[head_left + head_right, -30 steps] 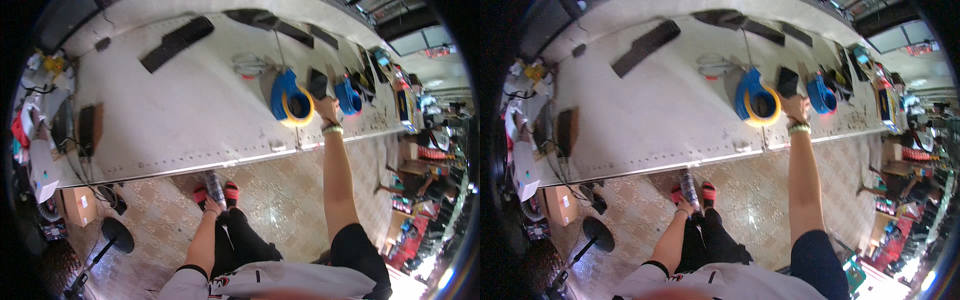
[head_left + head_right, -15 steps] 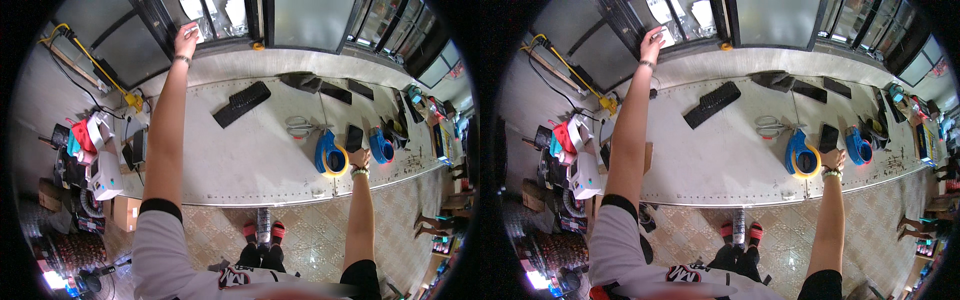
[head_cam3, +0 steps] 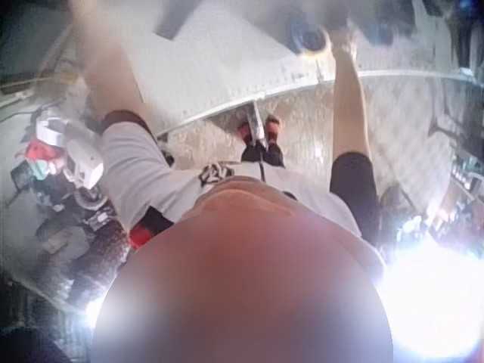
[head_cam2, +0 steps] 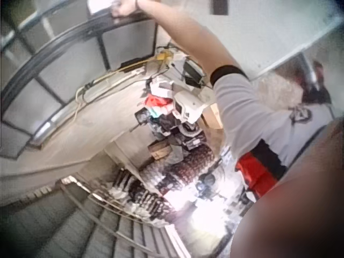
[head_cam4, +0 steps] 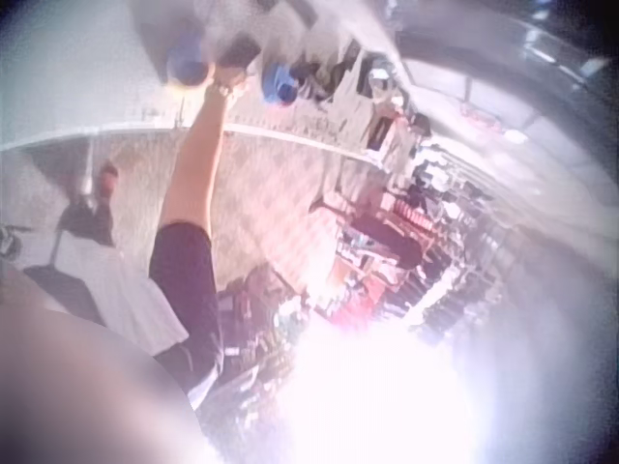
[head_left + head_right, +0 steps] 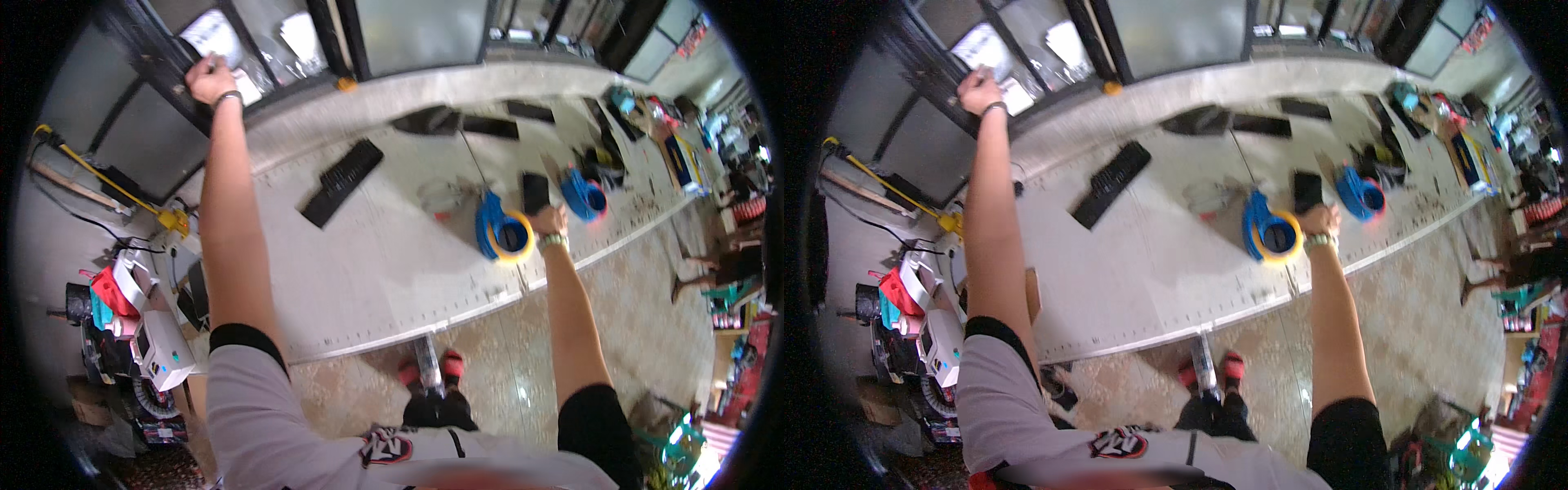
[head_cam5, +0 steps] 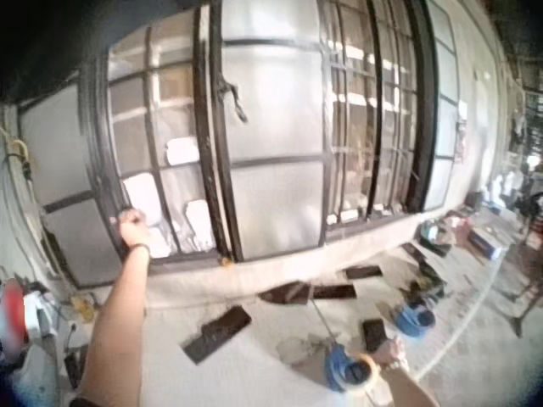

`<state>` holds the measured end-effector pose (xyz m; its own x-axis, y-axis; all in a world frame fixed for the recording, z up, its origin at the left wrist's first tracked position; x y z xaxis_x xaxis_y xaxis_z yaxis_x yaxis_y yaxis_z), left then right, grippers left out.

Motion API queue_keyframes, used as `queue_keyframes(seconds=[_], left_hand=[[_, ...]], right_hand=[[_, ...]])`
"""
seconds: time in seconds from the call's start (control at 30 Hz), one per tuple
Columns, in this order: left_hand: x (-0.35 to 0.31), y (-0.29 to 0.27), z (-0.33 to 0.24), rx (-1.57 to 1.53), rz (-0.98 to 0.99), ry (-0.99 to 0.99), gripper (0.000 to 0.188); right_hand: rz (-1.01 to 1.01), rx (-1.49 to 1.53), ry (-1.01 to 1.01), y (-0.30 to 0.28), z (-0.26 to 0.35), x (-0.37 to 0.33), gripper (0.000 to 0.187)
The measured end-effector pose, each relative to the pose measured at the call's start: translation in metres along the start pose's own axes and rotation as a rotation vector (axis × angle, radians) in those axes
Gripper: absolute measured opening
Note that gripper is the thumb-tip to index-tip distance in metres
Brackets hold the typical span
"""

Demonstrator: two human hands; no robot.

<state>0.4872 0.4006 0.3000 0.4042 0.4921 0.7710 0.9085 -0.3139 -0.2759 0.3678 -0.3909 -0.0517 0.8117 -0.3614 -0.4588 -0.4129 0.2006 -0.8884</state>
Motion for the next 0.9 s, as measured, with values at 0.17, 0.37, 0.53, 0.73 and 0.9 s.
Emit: queue_keyframes(seconds=[0.17, 0.37, 0.53, 0.73, 0.9], left_hand=[[-0.158, -0.11, -0.108, -0.526, -0.08, 0.151, 0.027], [-0.441, -0.207, -0.16, -0.751, 0.385, -0.483, 0.025], [-0.636, -0.335, -0.197, -0.208, 0.846, -0.638, 0.023], [-0.739, -0.452, -0.179, 0.07, 0.936, -0.923, 0.03], [-0.773, -0.441, -0.176, -0.025, 0.967, -1.079, 0.039]], right_hand=[[-0.024, -0.153, -0.169, 0.005, 0.011, 0.014, 0.058], [0.054, -0.26, -0.124, 0.028, -0.012, 0.06, 0.085], [-0.116, -0.073, -0.136, -0.008, -0.059, 0.033, 0.088], [0.228, 1.078, -0.673, 0.032, -0.117, -0.131, 0.066], [0.764, 1.123, -0.827, 0.167, -0.087, -0.278, 0.071]])
Point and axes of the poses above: each hand's wrist, its own x-axis towards the middle knuckle, its own y-axis out of the palm, z = x × y, the point moved 10 cm from there along x, towards the middle knuckle, and after that the axes turned 15 degrees about z, right-handed, at the moved point
